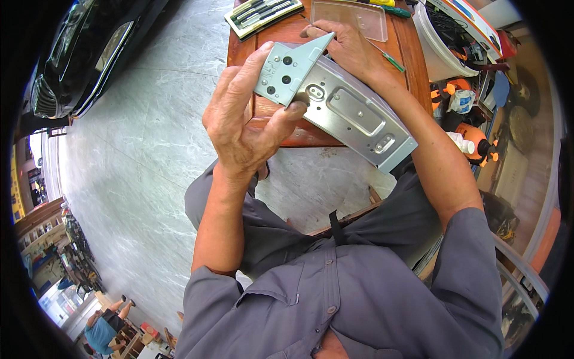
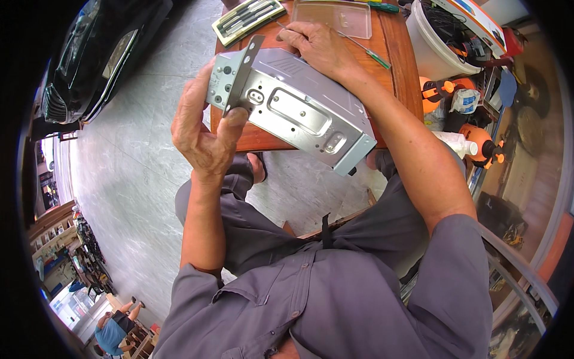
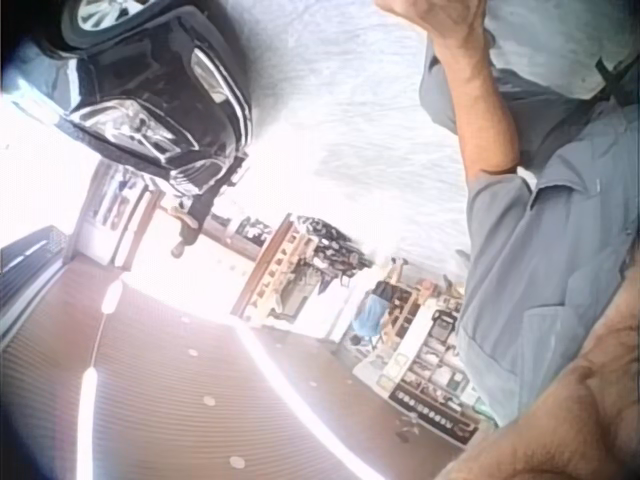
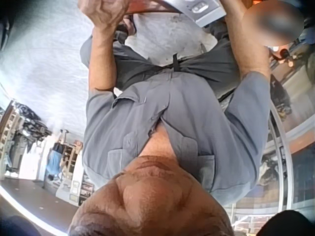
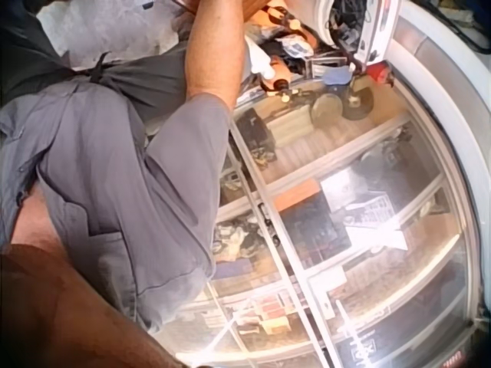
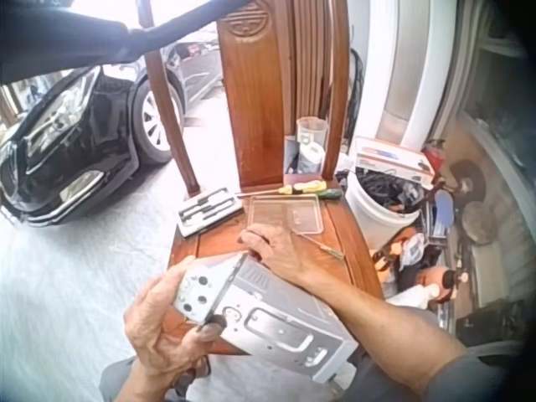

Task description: The person assembles a small metal electronic device by attaching a bracket and securing it with screws. They rotate the device to access different sides and use a screwdriver to tighten the screws.

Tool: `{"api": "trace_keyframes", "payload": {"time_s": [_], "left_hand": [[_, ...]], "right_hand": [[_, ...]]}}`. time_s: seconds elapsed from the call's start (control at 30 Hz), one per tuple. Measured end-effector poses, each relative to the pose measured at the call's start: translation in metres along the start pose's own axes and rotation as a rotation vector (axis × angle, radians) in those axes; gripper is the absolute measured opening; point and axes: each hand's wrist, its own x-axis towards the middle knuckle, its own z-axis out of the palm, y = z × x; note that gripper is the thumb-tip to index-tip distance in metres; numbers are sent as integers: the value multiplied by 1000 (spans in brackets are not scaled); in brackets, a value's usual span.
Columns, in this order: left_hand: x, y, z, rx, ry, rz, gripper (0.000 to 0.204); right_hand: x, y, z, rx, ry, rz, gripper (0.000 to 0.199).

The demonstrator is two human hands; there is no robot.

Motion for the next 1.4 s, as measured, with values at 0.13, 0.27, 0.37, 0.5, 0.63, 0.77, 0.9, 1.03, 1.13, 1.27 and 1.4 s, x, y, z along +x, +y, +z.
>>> {"api": "trace_keyframes", "payload": {"time_s": [0.13, 0.27, 0.37, 0.5, 0.63, 0.77, 0.9, 1.03, 1.13, 1.27, 1.4], "left_hand": [[1, 4, -1, 9, -10, -33, 73], [2, 7, -2, 14, -13, -43, 77], [-1, 4, 0, 5, -3, -19, 81], [-1, 1, 2, 10, -7, 26, 92], [-3, 4, 4, 18, -6, 15, 99], [-4, 4, 4, -10, -7, -13, 99], [-2, 5, 6, -3, -4, -11, 99], [-4, 8, 3, 33, -29, -53, 98], [-3, 9, 4, 45, -8, -34, 97], [-5, 13, 1, 7, -57, -104, 99], [-7, 10, 3, -26, -37, -88, 97]], "right_hand": [[-1, -5, -2, 24, -27, 57, 36], [-1, -10, -5, 11, -61, 70, 36], [-1, -11, -4, 40, -83, 89, 35], [-1, -6, -3, 93, -110, 100, 34], [2, -3, -3, 87, -132, 86, 34], [1, -10, -5, 49, -154, 71, 37], [2, -13, -9, 31, -164, 98, 41], [0, -19, -10, 43, -162, 108, 42], [1, -14, -8, 49, -146, 91, 42], [-1, -13, -7, 69, -136, 110, 42], [-1, -14, -7, 61, -139, 129, 42]]}}
